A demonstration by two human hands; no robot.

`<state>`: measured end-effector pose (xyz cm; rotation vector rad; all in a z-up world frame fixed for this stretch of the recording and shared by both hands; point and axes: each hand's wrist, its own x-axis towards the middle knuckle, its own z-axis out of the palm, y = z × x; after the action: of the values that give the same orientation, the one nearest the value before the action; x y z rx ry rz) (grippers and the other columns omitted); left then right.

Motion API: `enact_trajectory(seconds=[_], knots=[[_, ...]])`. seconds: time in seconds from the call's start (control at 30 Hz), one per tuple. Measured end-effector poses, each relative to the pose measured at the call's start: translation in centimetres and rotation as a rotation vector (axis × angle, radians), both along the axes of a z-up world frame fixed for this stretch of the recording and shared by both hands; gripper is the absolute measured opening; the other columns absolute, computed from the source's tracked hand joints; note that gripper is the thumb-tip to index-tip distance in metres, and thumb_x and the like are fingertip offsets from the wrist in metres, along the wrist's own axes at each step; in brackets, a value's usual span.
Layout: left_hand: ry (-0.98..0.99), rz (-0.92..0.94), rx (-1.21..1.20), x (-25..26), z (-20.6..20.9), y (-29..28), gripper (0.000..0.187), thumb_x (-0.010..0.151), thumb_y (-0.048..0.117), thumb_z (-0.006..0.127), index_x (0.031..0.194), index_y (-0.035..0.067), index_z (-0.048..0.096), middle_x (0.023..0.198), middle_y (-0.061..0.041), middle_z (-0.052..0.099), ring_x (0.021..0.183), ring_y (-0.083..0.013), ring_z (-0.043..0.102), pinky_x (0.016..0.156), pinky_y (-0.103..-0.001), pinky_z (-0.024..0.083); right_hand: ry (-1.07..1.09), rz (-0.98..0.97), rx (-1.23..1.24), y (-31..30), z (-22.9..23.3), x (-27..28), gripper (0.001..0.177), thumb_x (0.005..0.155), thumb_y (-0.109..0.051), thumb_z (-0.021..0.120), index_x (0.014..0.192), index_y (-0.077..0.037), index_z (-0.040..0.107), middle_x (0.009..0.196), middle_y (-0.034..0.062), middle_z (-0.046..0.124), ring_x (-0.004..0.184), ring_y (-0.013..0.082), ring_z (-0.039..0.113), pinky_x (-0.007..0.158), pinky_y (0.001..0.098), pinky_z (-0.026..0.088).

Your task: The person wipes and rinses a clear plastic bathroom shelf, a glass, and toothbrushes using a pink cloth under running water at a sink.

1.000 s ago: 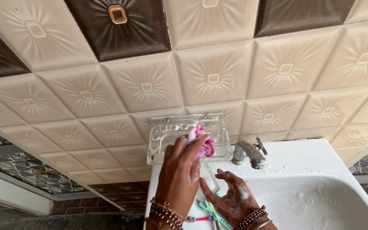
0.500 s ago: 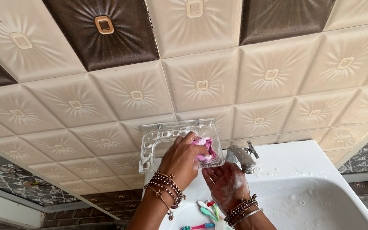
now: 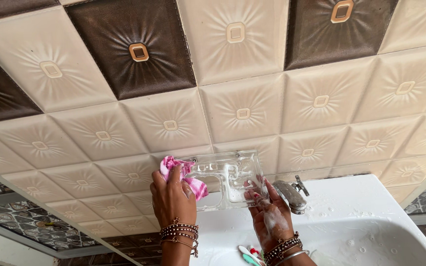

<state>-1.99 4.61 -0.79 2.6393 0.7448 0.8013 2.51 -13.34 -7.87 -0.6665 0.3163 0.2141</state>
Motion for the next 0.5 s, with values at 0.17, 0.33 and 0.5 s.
enact_trajectory(seconds=[0.17, 0.33, 0.5], knots=[[0.159, 0.231, 0.028, 0.4, -0.1, -0.9, 0.038, 0.088, 0.033, 0.070, 0.118, 0.010, 0.066, 0.123, -0.021, 0.057, 0.117, -0.0355, 0.056, 0.098, -0.047, 0.049, -0.055, 0.047, -0.008, -0.6, -0.5, -0.3, 0.048, 0.096, 0.003, 0.048, 0.142, -0.005, 0.056, 0.127, 0.0188, 0.069, 0.114, 0.0257, 0.067, 0.101, 0.0359, 0.055], [0.167, 0.090, -0.216, 0.5, -0.2, 2.4, 0.032, 0.096, 0.038, 0.066, 0.104, 0.008, 0.073, 0.109, -0.018, 0.070, 0.100, -0.0356, 0.067, 0.085, -0.051, 0.056, -0.184, 0.249, -0.129, -2.1, -1.9, -0.8, 0.042, 0.098, -0.013, 0.052, 0.137, 0.001, 0.058, 0.124, 0.0207, 0.071, 0.113, 0.0271, 0.071, 0.102, 0.0378, 0.056], [0.054, -0.054, -0.770, -4.4, -4.8, 2.0, 0.035, 0.099, 0.037, 0.063, 0.092, 0.005, 0.078, 0.077, -0.012, 0.076, 0.063, -0.0223, 0.068, 0.059, -0.040, 0.052, -0.216, 0.491, -0.277, -3.5, -1.7, 0.9, 0.043, 0.100, -0.023, 0.056, 0.135, 0.002, 0.058, 0.120, 0.0193, 0.071, 0.110, 0.0264, 0.070, 0.103, 0.0377, 0.055]])
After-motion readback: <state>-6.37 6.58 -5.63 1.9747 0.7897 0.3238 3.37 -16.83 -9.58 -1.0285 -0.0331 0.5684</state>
